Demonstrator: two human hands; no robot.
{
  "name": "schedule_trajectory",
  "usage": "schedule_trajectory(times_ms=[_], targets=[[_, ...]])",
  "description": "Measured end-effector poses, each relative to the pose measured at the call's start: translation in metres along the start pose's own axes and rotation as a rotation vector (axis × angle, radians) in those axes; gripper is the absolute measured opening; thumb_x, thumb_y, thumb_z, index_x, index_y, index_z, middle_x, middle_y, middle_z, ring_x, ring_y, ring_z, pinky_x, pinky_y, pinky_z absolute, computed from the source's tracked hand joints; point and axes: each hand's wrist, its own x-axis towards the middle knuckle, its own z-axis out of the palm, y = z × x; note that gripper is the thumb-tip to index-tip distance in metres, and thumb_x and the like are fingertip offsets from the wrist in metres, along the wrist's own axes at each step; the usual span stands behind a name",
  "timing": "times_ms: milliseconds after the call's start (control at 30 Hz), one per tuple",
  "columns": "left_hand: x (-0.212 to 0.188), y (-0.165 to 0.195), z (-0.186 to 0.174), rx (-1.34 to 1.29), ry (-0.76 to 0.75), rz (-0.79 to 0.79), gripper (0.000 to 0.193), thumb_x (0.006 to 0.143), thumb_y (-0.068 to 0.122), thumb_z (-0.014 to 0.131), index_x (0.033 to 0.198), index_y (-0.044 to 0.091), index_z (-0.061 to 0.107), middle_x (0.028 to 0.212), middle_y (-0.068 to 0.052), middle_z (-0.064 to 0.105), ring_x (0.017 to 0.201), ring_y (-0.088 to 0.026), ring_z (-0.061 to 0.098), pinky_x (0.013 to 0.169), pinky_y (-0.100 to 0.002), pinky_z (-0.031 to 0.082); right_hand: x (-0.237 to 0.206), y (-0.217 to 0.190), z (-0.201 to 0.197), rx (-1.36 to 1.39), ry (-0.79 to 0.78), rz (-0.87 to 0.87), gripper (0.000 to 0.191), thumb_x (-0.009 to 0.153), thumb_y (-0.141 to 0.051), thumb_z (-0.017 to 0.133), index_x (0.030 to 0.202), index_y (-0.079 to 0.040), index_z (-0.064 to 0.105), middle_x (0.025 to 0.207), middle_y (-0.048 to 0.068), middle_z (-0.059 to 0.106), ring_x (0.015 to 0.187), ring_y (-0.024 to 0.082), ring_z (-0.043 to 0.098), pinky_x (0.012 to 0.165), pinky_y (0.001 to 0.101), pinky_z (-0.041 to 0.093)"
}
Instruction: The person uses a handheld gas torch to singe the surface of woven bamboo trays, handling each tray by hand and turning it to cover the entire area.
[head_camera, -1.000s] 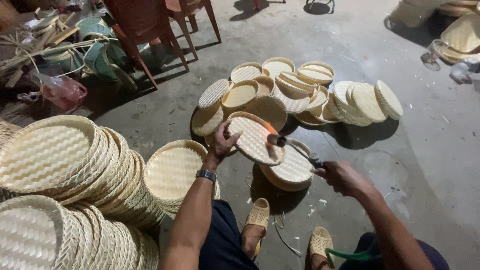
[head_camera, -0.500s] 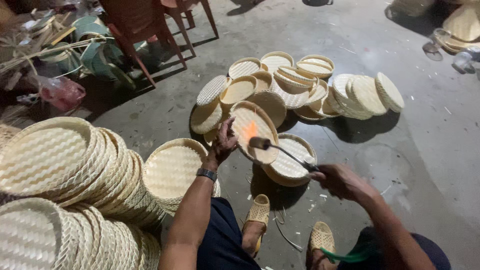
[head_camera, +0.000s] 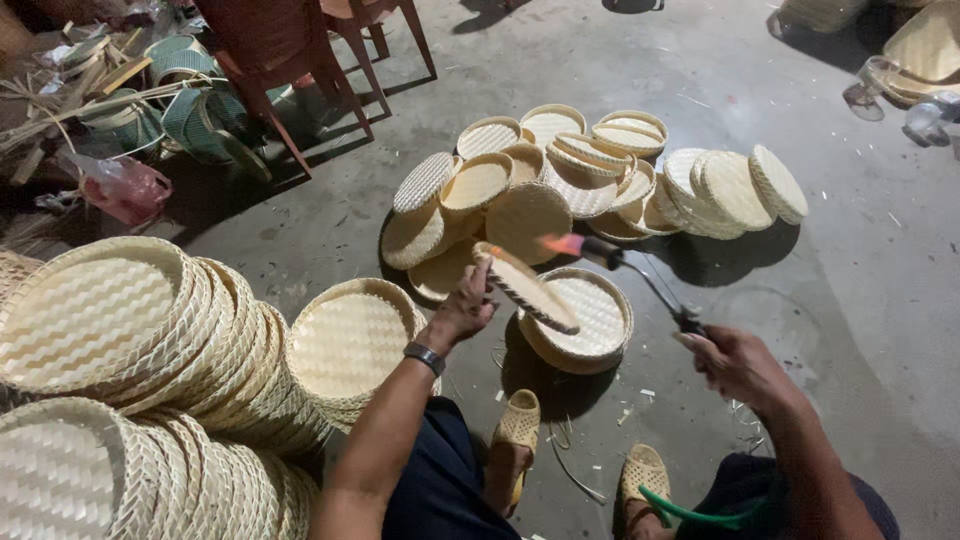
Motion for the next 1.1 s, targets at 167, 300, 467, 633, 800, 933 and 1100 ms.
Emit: schedule_trajectory(times_ms=[167, 300, 467, 633, 800, 933, 1100], targets=[[-0.001, 0.01, 0.01, 0.745, 0.238, 0.173, 0.027, 0.091, 0.032, 0.071, 0.1, 0.011, 0.057, 0.095, -0.009, 0.06, 0.086, -0.024, 0.061, 0.07, -0.039, 0.057, -0.009, 0.023, -0.004, 0.019, 0.029, 0.042, 0.045, 0.099, -0.04, 0.062, 0.089, 0.003, 0.072, 0.07, 0.012, 0.064, 0.054, 0.021, 0.055, 0.046, 0.038, 0.044], [0.006, 0.005, 0.011, 0.29, 0.333, -0.114, 0.014, 0.102, 0.018, 0.05, 0.097, 0.006, 0.056, 0.085, -0.007, 0.06, 0.07, -0.019, 0.06, 0.054, -0.034, 0.052, -0.016, 0.024, 0.001, 0.027, 0.013, 0.008, 0.045, 0.099, -0.039, 0.063, 0.088, 0.004, 0.071, 0.069, 0.011, 0.062, 0.053, 0.019, 0.054, 0.045, 0.037, 0.042], [0.006, 0.008, -0.002, -0.158, 0.445, -0.244, 0.023, 0.106, 0.022, 0.048, 0.101, 0.006, 0.063, 0.078, -0.008, 0.067, 0.065, -0.019, 0.063, 0.055, -0.036, 0.052, -0.02, -0.002, 0.038, 0.059, -0.131, -0.055, 0.038, 0.1, -0.038, 0.059, 0.101, -0.002, 0.073, 0.067, 0.006, 0.06, 0.052, 0.016, 0.052, 0.044, 0.0325, 0.044], [0.002, 0.005, -0.023, -0.484, 0.429, -0.452, 0.032, 0.101, 0.035, 0.06, 0.103, 0.006, 0.073, 0.089, -0.002, 0.075, 0.076, -0.011, 0.067, 0.065, -0.027, 0.055, -0.02, -0.03, 0.06, 0.033, -0.077, -0.21, 0.033, 0.101, -0.033, 0.056, 0.114, -0.008, 0.073, 0.066, 0.003, 0.059, 0.051, 0.013, 0.054, 0.044, 0.0313, 0.045], [0.007, -0.019, -0.019, -1.124, 0.441, -0.33, 0.028, 0.104, 0.029, 0.067, 0.099, 0.002, 0.073, 0.09, -0.002, 0.071, 0.081, -0.01, 0.063, 0.073, -0.027, 0.054, -0.024, -0.039, 0.059, 0.045, -0.123, -0.231, 0.033, 0.1, -0.03, 0.054, 0.124, -0.015, 0.071, 0.067, 0.001, 0.06, 0.051, 0.012, 0.053, 0.044, 0.0322, 0.045], [0.007, -0.03, -0.017, -1.319, 0.448, -0.371, 0.025, 0.101, 0.026, 0.068, 0.099, 0.003, 0.073, 0.092, -0.003, 0.073, 0.081, -0.012, 0.065, 0.075, -0.028, 0.054, -0.023, -0.042, 0.062, -0.025, -0.055, -0.233, 0.034, 0.101, -0.03, 0.054, 0.124, -0.012, 0.07, 0.065, 0.005, 0.061, 0.051, 0.013, 0.055, 0.045, 0.0321, 0.046], [0.002, -0.028, -0.028, -1.373, 0.41, -0.383, 0.028, 0.102, 0.028, 0.067, 0.104, 0.001, 0.073, 0.096, -0.003, 0.074, 0.085, -0.013, 0.067, 0.08, -0.029, 0.054, -0.015, -0.042, 0.066, -0.025, -0.061, -0.316, 0.035, 0.101, -0.032, 0.053, 0.122, -0.012, 0.071, 0.065, 0.004, 0.061, 0.051, 0.013, 0.054, 0.045, 0.0322, 0.046]])
